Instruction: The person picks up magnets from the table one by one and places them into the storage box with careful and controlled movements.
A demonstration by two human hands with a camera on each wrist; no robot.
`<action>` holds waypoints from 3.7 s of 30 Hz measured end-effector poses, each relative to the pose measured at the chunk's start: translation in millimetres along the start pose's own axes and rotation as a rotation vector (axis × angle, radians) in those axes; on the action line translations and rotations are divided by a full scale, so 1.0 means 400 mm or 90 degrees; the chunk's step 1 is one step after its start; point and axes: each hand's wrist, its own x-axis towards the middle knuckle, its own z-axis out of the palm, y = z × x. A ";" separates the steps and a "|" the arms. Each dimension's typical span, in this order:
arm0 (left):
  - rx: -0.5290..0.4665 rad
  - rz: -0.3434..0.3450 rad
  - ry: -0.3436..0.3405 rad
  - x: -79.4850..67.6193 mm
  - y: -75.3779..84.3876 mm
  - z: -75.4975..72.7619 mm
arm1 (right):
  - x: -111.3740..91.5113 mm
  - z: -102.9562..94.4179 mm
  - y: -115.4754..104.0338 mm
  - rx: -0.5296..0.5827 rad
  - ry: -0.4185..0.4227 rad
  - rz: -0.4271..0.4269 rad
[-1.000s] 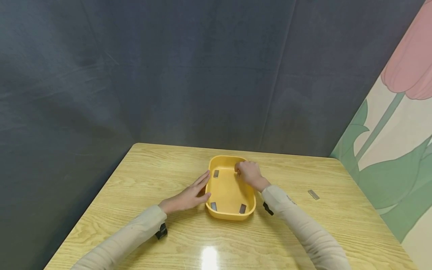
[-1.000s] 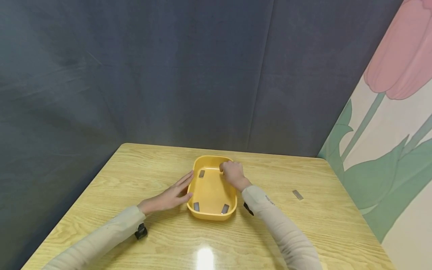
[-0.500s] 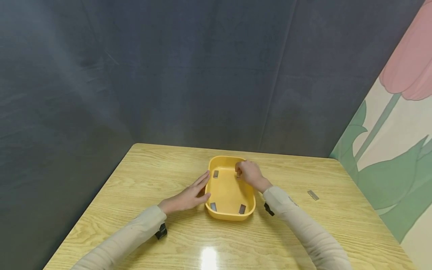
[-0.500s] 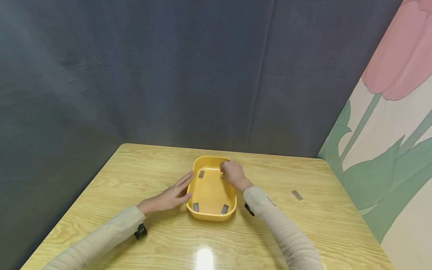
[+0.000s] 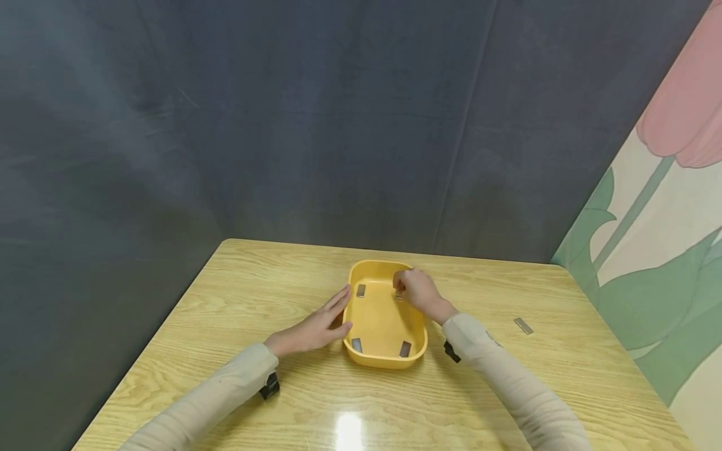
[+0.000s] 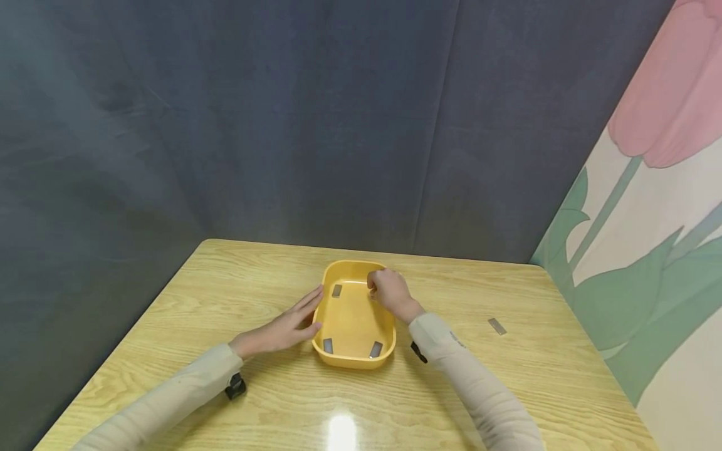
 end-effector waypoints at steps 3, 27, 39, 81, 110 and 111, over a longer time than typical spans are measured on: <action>0.002 0.000 -0.002 -0.001 0.002 -0.001 | -0.002 -0.006 -0.003 0.013 0.002 0.005; 0.026 -0.008 0.007 0.005 -0.002 0.002 | -0.018 -0.038 -0.009 0.063 0.028 -0.013; 0.026 -0.001 0.000 0.003 0.007 0.000 | -0.034 -0.047 -0.009 0.080 0.019 -0.007; 0.024 -0.002 0.000 0.005 0.008 0.000 | -0.097 -0.097 -0.021 0.105 -0.002 -0.014; 0.023 0.006 -0.003 0.004 0.008 0.000 | -0.142 -0.122 -0.013 0.127 -0.003 -0.009; 0.022 0.007 -0.004 0.004 0.008 0.000 | -0.143 -0.122 -0.011 0.127 -0.002 -0.009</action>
